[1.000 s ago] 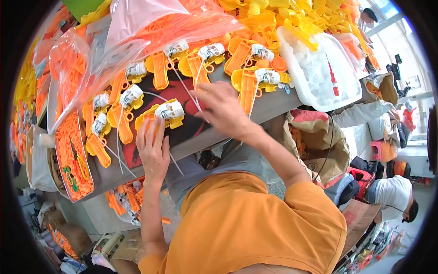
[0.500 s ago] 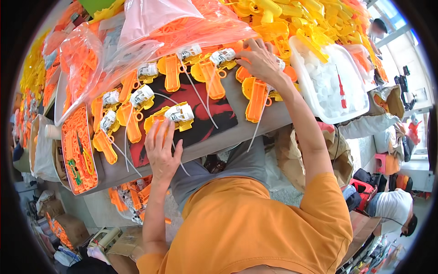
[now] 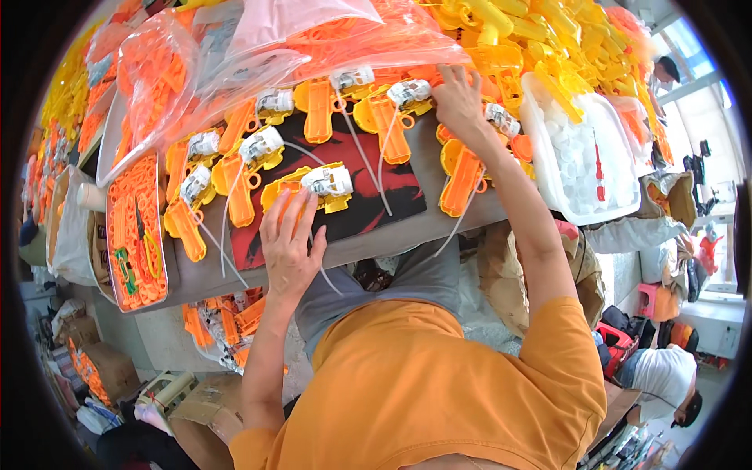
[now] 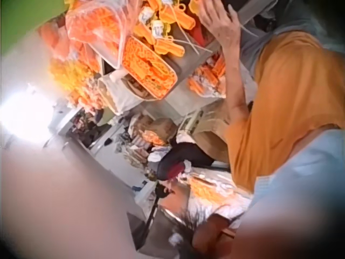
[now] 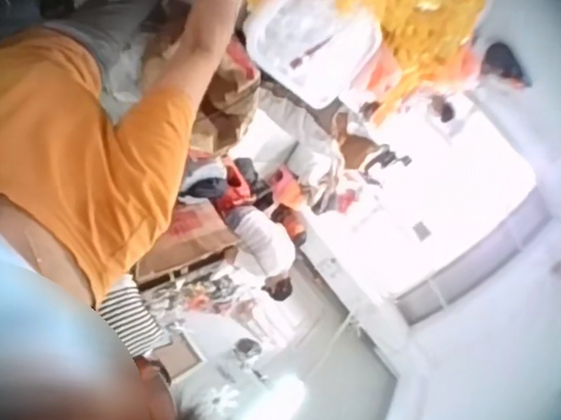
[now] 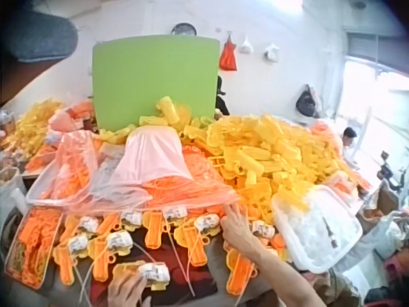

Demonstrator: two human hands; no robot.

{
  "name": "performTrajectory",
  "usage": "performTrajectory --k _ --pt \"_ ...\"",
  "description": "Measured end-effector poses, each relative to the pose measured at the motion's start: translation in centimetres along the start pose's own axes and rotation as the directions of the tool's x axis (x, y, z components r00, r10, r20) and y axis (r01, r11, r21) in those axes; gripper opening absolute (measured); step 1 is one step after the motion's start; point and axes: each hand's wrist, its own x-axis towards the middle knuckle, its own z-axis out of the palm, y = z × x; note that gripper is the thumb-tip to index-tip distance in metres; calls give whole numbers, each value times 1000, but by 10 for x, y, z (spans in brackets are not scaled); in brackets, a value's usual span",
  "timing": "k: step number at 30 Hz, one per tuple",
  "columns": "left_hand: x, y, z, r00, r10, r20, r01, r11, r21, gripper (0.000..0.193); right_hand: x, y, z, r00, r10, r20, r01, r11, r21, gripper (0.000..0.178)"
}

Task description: Assembling components into toy guns, trimming plastic fasteners with scissors, and placing the finished toys into plastic bags for packaging.

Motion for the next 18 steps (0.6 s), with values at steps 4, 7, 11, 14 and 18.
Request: performTrajectory --k 4,7,11,14,18 --pt "2 -2 5 999 -4 -42 4 1000 -10 53 -7 23 -11 998 -24 -61 41 957 286 12" --pt "4 -1 6 998 18 -60 -19 1000 -11 54 -21 20 -37 984 49 -170 58 820 570 11" --pt "1 -2 4 999 3 -52 -3 1000 -7 54 -28 11 -45 990 89 -113 -21 867 498 12" --pt "-3 -3 5 999 -14 -44 14 1000 13 56 -30 13 -49 997 72 34 -79 883 462 17" --pt "-5 -3 5 999 -18 -49 19 1000 25 56 -26 -20 -51 983 37 177 -84 960 265 16"
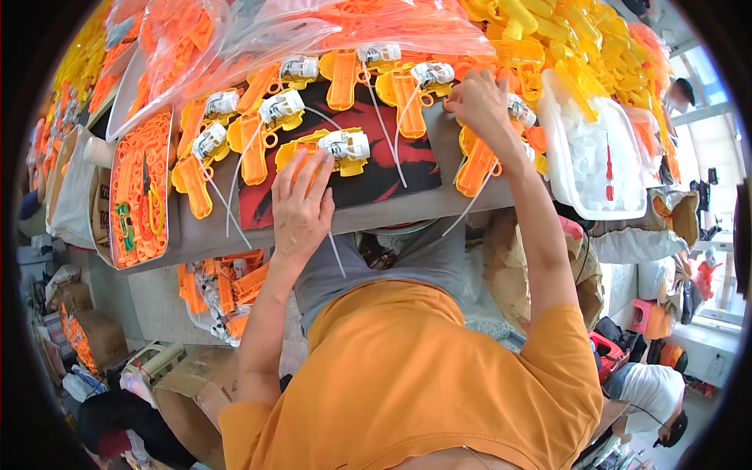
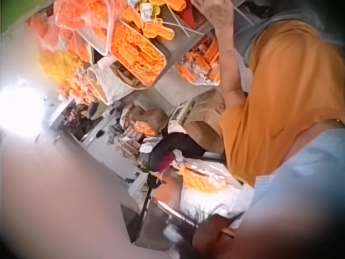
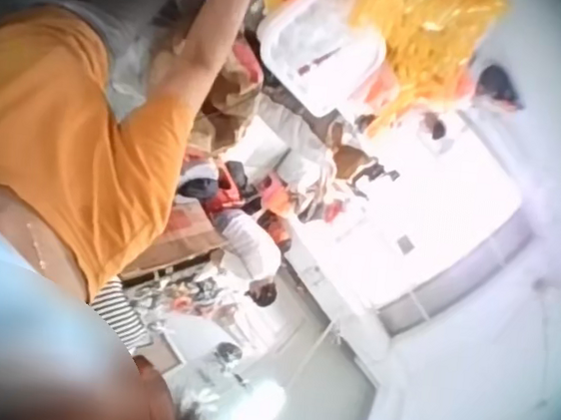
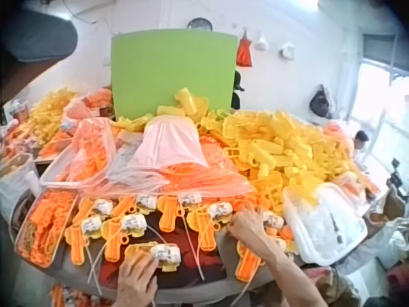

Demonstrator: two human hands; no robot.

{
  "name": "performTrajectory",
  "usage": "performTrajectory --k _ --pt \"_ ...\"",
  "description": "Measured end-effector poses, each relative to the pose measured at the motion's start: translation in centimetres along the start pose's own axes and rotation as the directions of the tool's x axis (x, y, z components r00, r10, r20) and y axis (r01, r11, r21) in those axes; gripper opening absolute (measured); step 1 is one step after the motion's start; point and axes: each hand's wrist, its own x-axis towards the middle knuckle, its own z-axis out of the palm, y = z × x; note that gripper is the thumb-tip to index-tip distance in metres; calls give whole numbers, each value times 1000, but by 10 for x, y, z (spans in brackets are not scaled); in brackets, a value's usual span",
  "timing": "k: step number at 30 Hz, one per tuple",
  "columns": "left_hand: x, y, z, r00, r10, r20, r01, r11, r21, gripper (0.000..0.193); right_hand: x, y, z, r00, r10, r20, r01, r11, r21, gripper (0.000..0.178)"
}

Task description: Assembling components into toy guns, trimming plastic fasteners with scissors, and placing the finished toys into plastic bags for packaging.

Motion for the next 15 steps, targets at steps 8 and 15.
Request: performTrajectory --k 8,15 --pt "2 -1 3 999 9 -48 -11 999 -49 57 -7 -9 4 987 94 -129 -90 995 42 20" --pt "-4 -4 6 977 -90 -195 66 990 -123 39 -69 -67 -17 976 47 212 -217 247 945 20"
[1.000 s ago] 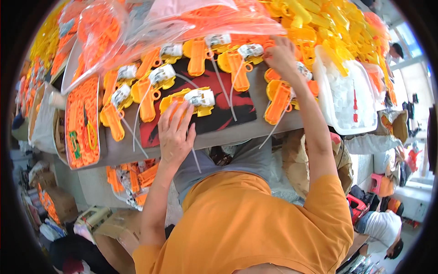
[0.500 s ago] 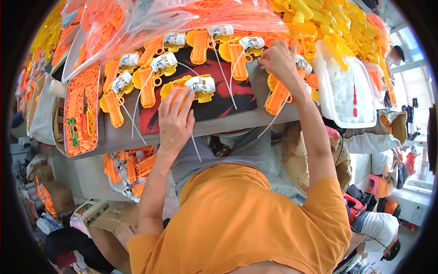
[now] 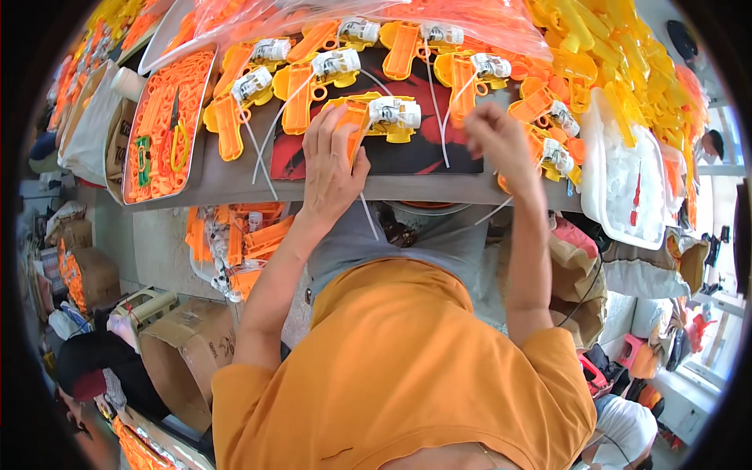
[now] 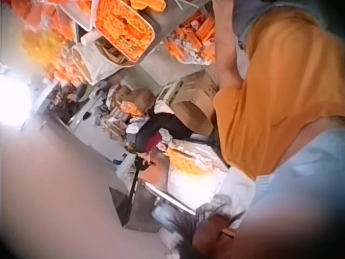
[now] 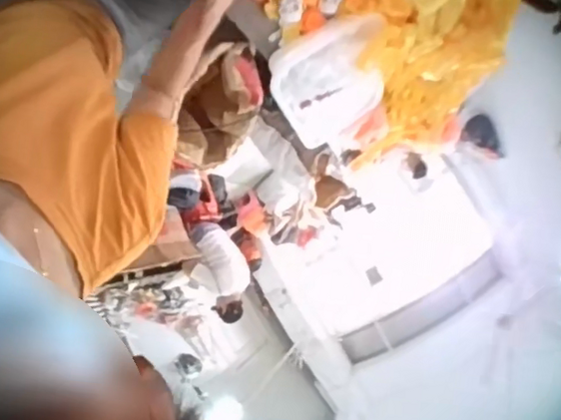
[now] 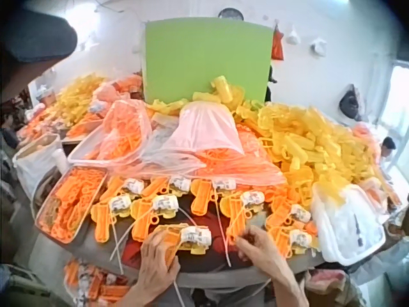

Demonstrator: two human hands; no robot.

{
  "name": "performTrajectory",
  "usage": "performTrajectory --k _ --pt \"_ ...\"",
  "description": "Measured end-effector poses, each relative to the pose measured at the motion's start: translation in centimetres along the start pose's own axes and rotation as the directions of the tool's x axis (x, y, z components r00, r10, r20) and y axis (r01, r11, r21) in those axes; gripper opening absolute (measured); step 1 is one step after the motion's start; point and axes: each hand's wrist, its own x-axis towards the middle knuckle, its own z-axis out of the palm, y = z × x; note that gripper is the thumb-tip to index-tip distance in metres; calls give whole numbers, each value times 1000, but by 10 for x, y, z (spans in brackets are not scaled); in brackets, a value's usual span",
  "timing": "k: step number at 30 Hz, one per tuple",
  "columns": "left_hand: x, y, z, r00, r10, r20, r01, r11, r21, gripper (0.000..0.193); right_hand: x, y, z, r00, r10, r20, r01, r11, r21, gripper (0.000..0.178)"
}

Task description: Assembling components into toy guns, trimming plastic fasteners with scissors, and placing the finished toys into plastic bags for packaging.

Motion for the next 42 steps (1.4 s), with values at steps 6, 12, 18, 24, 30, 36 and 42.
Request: performTrajectory --k 6,12,18,24,30,36,42 --pt "1 -3 5 999 -49 -11 48 995 -85 29 -25 36 56 987 -16 -161 -50 916 -399 24" --pt "16 -1 -10 997 -74 -30 75 997 24 14 -34 22 52 940 -321 -114 117 619 -776 24" --pt "28 -27 -2 985 94 143 -66 980 -188 18 -33 41 54 814 -569 119 447 482 -754 20" --pt "14 -22 9 997 -51 51 62 965 -254 26 -58 27 76 767 -641 -15 459 566 -685 30" --pt "19 -17 5 995 -84 55 94 972 -214 29 -28 23 116 678 -733 55 574 482 -662 27" --pt "19 -18 5 997 -62 41 68 982 -176 25 -24 26 119 688 -719 98 549 427 -718 28" --pt "32 -22 9 997 -69 17 71 956 -286 26 -15 21 98 641 -704 306 631 257 -732 32"
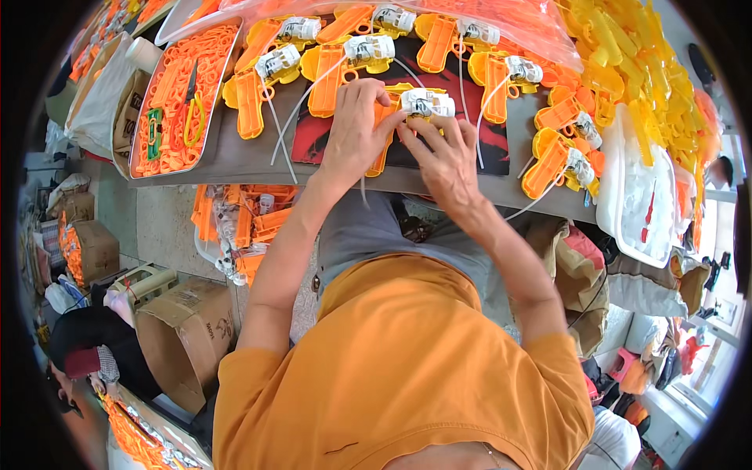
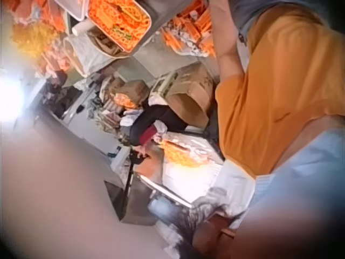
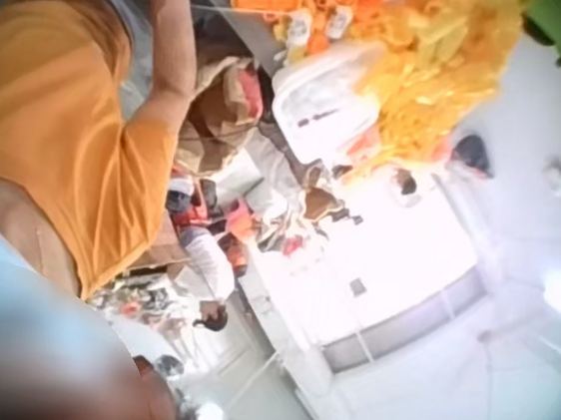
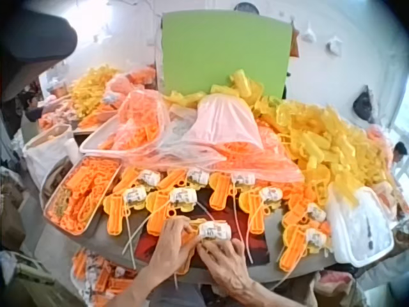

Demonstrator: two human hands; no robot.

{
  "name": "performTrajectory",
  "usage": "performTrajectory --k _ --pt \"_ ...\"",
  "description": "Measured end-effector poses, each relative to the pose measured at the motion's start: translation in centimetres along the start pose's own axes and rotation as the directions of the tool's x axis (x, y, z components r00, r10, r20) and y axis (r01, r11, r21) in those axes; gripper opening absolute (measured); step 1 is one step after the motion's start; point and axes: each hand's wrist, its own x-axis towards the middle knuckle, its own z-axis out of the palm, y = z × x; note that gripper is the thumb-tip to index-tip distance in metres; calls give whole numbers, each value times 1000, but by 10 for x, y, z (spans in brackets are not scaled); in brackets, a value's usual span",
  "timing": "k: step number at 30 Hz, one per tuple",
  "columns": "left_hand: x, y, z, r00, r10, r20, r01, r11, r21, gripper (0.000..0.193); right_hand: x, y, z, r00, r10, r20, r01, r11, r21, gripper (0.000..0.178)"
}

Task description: Assembling components into toy guns, trimming plastic fasteners with scissors, and placing the finished toys into plastic bags for packaging.

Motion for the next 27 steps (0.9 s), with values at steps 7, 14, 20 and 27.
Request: performTrajectory --k 7,14,20,27 --pt "1 -8 2 995 -78 58 77 997 24 29 -18 -45 29 999 23 -40 -31 977 -212 38" --pt "5 -6 -5 998 42 40 -46 994 101 27 6 -7 -3 942 247 -227 -224 967 123 28" --pt "-17 27 7 994 3 109 -35 956 292 48 5 17 -12 933 336 -126 -300 924 238 37" --pt "-19 25 -2 971 -16 239 -70 935 348 60 -77 54 -64 739 574 -353 -655 736 -172 44"
